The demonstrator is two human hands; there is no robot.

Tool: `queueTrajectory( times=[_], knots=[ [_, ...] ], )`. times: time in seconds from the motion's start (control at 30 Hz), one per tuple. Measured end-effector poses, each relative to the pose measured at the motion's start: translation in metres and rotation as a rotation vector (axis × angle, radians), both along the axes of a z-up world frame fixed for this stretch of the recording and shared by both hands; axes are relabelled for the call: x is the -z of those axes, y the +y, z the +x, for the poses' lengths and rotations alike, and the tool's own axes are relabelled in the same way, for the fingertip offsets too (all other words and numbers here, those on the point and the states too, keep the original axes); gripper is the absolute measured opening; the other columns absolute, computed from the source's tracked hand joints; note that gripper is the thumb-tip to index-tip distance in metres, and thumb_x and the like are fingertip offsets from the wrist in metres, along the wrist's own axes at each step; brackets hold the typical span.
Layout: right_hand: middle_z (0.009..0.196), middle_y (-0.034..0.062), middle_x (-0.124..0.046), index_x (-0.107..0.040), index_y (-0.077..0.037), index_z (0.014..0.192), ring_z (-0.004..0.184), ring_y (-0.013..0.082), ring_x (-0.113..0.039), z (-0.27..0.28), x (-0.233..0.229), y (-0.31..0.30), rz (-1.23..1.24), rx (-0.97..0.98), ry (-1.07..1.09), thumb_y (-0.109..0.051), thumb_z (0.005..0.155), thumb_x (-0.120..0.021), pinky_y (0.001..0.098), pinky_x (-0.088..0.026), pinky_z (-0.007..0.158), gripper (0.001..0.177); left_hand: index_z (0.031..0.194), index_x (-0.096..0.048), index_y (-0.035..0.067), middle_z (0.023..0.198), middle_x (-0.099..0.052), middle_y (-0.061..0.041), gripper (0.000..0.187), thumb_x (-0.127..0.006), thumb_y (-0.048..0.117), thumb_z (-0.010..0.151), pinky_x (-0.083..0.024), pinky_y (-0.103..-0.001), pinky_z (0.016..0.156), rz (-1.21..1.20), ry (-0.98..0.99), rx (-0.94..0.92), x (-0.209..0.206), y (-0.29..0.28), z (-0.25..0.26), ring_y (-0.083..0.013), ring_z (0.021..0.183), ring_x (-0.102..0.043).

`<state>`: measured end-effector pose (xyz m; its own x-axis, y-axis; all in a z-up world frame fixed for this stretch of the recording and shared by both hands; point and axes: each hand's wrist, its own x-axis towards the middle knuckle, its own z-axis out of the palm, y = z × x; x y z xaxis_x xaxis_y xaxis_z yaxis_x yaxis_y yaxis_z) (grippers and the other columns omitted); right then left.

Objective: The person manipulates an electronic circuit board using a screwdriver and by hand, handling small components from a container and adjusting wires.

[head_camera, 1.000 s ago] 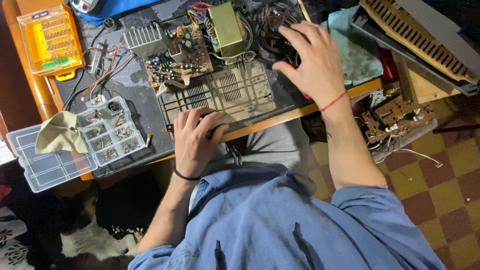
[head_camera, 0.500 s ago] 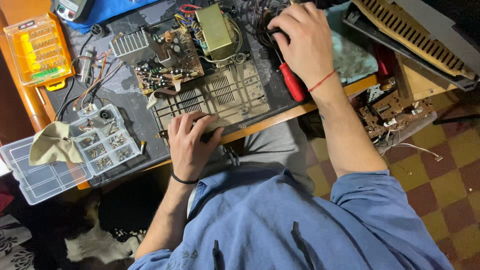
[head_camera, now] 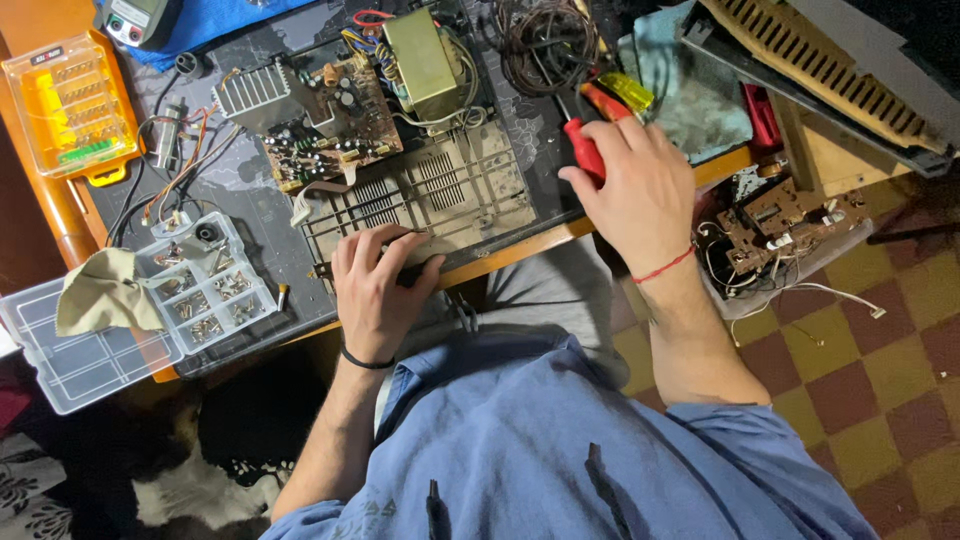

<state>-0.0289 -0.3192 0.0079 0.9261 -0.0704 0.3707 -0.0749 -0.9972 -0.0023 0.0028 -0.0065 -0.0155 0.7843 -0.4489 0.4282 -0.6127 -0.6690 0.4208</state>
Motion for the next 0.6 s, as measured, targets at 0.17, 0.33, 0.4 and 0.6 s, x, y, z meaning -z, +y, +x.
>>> queueTrajectory(
  times=[0.17, 0.33, 0.4, 0.6],
  knots=[
    [0.098, 0.0029, -0.066, -0.074, -0.018, 0.119, 0.089, 0.0252, -0.071, 0.002, 0.015, -0.013, 0.016, 0.028, -0.025, -0.042, 0.084, -0.086, 0.0376, -0.060, 0.075, 0.045, 0.108, -0.074, 0.020, 0.107, -0.065, -0.002, 0.030, -0.088, 0.030, 0.084, -0.047, -0.041, 0.087, -0.010, 0.000, -0.002, -0.001, -0.001, -0.001, -0.0294, 0.101, -0.060],
    [0.092, -0.0017, -0.066, -0.075, -0.024, 0.109, 0.081, 0.0201, -0.072, -0.011, 0.005, -0.007, 0.118, 0.045, -0.111, -0.038, 0.091, -0.078, 0.0325, -0.059, 0.069, 0.023, 0.108, -0.073, 0.019, 0.107, -0.065, -0.002, 0.028, -0.087, 0.028, 0.086, -0.047, -0.040, 0.087, -0.028, -0.012, 0.004, -0.001, -0.001, -0.001, -0.0288, 0.101, -0.061],
    [0.091, -0.0022, -0.069, -0.076, -0.026, 0.113, 0.084, 0.0209, -0.072, -0.021, -0.018, -0.003, 0.293, -0.002, -0.074, -0.031, 0.093, -0.075, 0.0333, -0.059, 0.072, 0.021, 0.108, -0.074, 0.019, 0.106, -0.065, -0.003, 0.030, -0.089, 0.028, 0.083, -0.047, -0.041, 0.087, -0.017, -0.032, 0.006, 0.002, 0.000, -0.001, -0.0298, 0.101, -0.061],
    [0.108, 0.0069, -0.072, -0.071, -0.018, 0.125, 0.100, 0.0298, -0.074, -0.019, 0.005, 0.012, 0.545, -0.051, -0.144, -0.016, 0.096, -0.067, 0.0412, -0.058, 0.084, 0.029, 0.107, -0.073, 0.020, 0.106, -0.065, -0.002, 0.027, -0.088, 0.029, 0.085, -0.046, -0.039, 0.087, -0.016, -0.045, 0.007, 0.003, 0.000, 0.000, -0.0281, 0.101, -0.060]
  ],
)
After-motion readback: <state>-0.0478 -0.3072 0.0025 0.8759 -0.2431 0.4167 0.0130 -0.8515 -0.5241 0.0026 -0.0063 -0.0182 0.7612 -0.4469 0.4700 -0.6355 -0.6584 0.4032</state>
